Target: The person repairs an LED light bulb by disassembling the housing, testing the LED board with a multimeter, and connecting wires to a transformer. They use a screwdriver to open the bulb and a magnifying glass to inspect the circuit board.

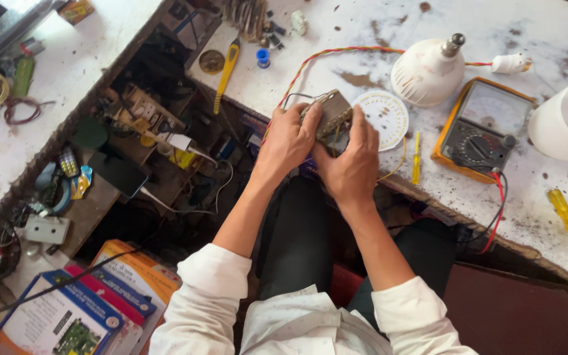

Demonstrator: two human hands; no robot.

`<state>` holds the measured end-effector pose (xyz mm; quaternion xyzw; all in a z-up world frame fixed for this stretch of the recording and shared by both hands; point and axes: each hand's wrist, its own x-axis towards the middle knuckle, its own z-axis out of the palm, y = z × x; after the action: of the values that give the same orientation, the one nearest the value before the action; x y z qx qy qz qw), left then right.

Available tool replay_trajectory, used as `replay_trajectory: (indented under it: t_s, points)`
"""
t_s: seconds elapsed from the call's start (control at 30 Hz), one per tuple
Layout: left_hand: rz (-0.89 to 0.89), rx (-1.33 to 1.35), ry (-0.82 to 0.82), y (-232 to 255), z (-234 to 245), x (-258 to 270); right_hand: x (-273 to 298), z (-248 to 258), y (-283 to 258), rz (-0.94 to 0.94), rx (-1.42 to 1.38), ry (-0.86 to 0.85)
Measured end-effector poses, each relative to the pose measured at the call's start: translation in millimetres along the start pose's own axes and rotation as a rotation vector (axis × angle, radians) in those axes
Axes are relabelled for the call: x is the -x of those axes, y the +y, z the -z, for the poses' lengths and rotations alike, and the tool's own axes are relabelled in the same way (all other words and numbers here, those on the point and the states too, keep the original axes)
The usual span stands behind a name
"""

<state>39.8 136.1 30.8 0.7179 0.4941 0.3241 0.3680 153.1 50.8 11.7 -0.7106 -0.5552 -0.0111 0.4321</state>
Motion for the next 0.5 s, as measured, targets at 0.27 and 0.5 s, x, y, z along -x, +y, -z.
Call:
replay_trajectory:
  t_s: [0.27, 0.5]
  points:
    - [0.025, 0.073, 0.443, -51, -2, 36, -27, -5, 12, 0.082, -0.051, -0.056]
    - [0.131, 0.127, 0.453, -78, -19, 44, -4, 1, 4, -0.041, -0.188, -0.113]
